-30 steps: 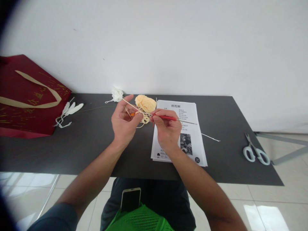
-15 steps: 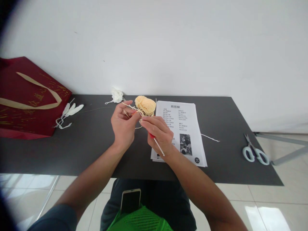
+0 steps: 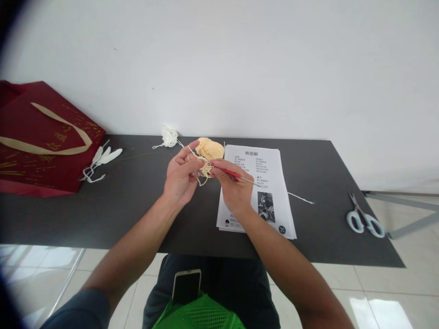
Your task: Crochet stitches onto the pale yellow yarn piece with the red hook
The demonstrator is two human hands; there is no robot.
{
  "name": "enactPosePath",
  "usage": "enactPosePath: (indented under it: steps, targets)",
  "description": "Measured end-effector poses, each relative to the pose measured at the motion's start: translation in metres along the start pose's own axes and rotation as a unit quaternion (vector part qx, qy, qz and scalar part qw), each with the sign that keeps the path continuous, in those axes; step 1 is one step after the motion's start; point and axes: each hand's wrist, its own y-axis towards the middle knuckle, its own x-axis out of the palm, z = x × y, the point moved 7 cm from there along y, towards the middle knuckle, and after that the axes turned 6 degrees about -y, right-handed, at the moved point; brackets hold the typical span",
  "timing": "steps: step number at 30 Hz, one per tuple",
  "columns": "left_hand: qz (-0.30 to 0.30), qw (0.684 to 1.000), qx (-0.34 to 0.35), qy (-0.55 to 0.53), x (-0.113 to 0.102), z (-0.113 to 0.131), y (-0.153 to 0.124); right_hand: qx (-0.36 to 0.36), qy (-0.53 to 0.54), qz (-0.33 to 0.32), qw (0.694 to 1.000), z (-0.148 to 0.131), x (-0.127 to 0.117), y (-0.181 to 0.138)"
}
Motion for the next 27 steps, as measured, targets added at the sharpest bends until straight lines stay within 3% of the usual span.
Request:
enactPosePath:
  steps: [6, 9, 12, 17, 20, 23, 27]
  targets:
    - [-0.018, 0.999, -0.004, 0.036, 0.001, -0.002, 0.001, 0.062, 0.09, -0.013, 0.994, 0.004, 0.001, 0.013]
    - [-0.024, 0.998, 0.002, 0.061, 0.0, -0.002, 0.003, 0.023, 0.057, -0.015, 0.998, -0.004, -0.004, 0.016]
    - [-0.008, 0.994, 0.022, 0.107, -0.004, 0.0, 0.006, -0.042, -0.04, -0.003, 0.998, -0.016, -0.01, 0.013]
    - [0.018, 0.972, 0.107, 0.206, -0.007, 0.008, 0.001, -0.129, -0.14, -0.01, 0.982, -0.032, -0.007, 0.003]
    - [0.012, 0.965, 0.136, 0.223, -0.004, 0.011, -0.004, -0.081, -0.122, 0.009, 0.989, -0.028, -0.01, 0.004]
    - [-0.008, 0.971, 0.125, 0.205, 0.0, 0.011, -0.004, -0.012, -0.046, 0.012, 0.999, -0.018, -0.013, 0.01]
    - [-0.034, 0.98, 0.103, 0.168, 0.0, 0.01, 0.0, 0.029, 0.05, -0.008, 0.998, -0.013, -0.011, 0.018]
